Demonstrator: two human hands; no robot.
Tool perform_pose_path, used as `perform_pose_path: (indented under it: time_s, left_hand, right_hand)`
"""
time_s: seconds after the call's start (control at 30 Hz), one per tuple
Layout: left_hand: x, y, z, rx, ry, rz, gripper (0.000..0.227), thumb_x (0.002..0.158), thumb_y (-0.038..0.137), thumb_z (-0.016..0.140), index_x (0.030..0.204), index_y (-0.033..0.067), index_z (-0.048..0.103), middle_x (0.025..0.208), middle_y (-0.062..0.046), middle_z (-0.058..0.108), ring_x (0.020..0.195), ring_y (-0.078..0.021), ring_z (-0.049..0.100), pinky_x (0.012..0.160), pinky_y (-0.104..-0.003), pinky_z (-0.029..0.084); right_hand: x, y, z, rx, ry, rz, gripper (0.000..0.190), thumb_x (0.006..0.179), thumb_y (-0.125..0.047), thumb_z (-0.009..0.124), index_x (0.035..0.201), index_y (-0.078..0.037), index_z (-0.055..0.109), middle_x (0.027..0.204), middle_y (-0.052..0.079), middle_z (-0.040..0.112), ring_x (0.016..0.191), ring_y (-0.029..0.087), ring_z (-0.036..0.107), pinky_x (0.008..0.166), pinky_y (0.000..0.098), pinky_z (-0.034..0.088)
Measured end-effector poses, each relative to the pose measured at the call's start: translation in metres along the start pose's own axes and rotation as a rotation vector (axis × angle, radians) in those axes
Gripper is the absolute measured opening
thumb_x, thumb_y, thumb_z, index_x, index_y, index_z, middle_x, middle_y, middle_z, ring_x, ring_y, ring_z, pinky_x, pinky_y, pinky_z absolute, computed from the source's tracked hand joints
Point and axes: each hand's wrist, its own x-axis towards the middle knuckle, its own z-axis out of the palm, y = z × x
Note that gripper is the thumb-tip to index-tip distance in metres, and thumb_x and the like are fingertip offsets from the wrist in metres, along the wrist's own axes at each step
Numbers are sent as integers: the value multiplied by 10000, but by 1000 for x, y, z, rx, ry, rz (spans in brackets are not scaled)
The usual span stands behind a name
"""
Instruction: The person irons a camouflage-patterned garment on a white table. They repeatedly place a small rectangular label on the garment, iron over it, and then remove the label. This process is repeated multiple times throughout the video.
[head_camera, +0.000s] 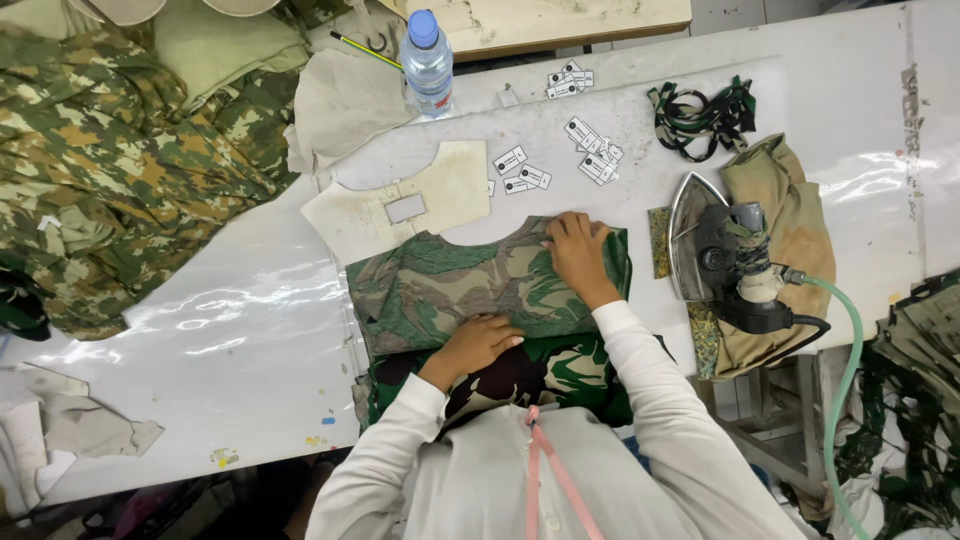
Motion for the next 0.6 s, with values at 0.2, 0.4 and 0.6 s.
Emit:
perform_pose_path:
  time_s: [0.2,0.4,0.6]
  left_hand:
    - [10,-18,28,111,0,19,427,944,423,331,900,145,652,827,-74,598,757,-258,554,668,-375,421]
    - [19,-22,-26,374,652,-333,536,937,378,341,1355,44,309,1316,-237,337,1186,-397,378,938,-502,337]
    - [-21,-72,-45,625,486,-436,535,914,502,265,1393,264,243,1465,-150,121,1338,-338,115,1029,-580,97]
  right_hand:
    - [13,16,30,0,122,-15,214,703,-31,598,758,-190,466,716,-37,427,843,166,454,781,430,230]
    - [-21,-48,-14,144,-22,-152,449,927,-465,258,1333,-294,346,1434,68,257,1333,280,166,987,616,0]
    - [-32,-30,-13,54,-101,25,449,931,-481,165,1367,-396,234,1471,4,134,1347,274,48,996,617,-52]
